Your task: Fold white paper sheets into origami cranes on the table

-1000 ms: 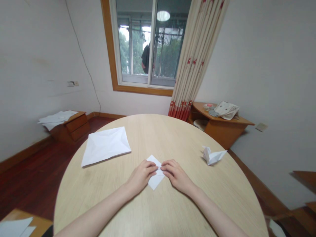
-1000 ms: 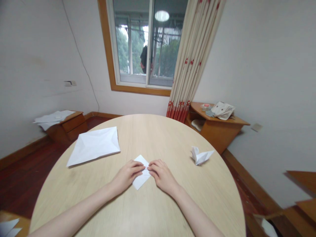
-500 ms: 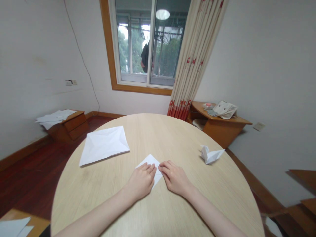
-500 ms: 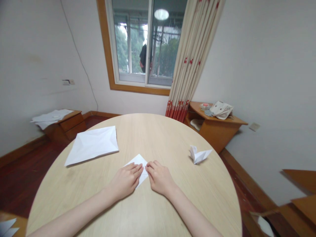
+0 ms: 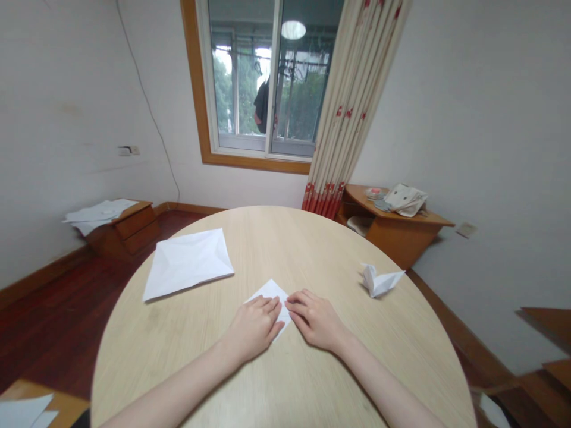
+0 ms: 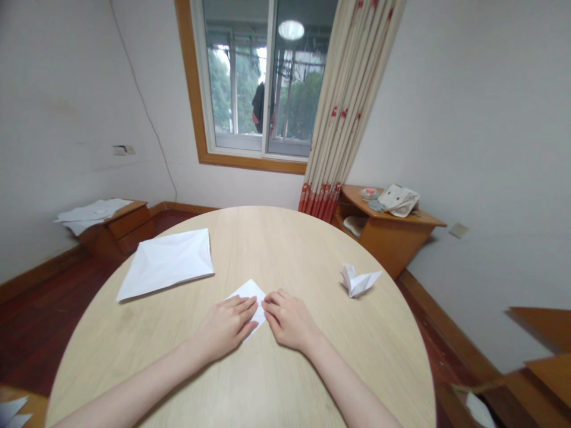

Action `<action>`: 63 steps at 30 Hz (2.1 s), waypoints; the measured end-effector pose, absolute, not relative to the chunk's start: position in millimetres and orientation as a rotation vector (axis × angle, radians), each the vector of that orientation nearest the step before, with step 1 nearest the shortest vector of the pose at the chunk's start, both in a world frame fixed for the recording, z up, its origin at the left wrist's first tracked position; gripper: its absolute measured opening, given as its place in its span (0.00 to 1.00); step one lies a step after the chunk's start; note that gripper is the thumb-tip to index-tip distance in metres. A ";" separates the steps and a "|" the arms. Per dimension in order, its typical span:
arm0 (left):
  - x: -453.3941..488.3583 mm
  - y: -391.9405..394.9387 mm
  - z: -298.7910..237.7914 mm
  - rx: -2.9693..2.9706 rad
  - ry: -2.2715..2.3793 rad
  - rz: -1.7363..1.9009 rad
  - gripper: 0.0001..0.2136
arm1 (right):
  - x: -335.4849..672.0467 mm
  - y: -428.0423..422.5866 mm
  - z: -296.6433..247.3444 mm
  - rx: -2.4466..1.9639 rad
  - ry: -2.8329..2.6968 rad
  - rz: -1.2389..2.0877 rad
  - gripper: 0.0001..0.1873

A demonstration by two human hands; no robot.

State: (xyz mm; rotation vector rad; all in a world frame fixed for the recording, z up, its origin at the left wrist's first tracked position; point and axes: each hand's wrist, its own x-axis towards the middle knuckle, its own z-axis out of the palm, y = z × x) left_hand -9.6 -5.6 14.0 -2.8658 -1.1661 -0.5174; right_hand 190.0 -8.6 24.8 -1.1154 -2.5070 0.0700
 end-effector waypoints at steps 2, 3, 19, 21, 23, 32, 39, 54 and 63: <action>-10.9 -3.9 11.7 -2.878 -1.159 -0.591 0.13 | 189.0 -8.9 25.5 -1.082 -2.504 0.071 0.14; -11.6 -2.9 10.8 -2.882 -1.162 -0.619 0.13 | 188.5 -9.2 25.8 -1.069 -2.503 0.075 0.14; -20.3 7.3 7.8 -2.916 -1.079 -0.802 0.11 | 187.4 -12.4 26.3 -1.023 -2.406 0.295 0.14; -19.7 5.4 9.0 -2.906 -1.060 -0.804 0.10 | 187.6 -12.2 24.5 -1.031 -2.398 0.333 0.15; -18.4 2.9 10.0 -2.914 -1.030 -0.799 0.09 | 187.8 -11.8 23.6 -1.041 -2.391 0.351 0.15; -16.9 -1.7 14.8 -2.919 -0.968 -0.618 0.10 | 191.3 -7.7 20.9 -1.009 -2.307 0.351 0.14; -17.8 -2.6 20.8 -2.835 -0.892 -0.514 0.10 | 195.6 -5.3 23.0 -1.010 -2.251 0.527 0.18; -19.2 -0.7 9.4 -2.720 -0.771 -0.548 0.07 | 206.0 4.9 9.4 -1.098 -1.995 0.912 0.26; -24.9 0.4 14.2 -2.803 -0.996 -1.026 0.10 | 202.5 1.7 13.8 -1.113 -1.873 0.969 0.11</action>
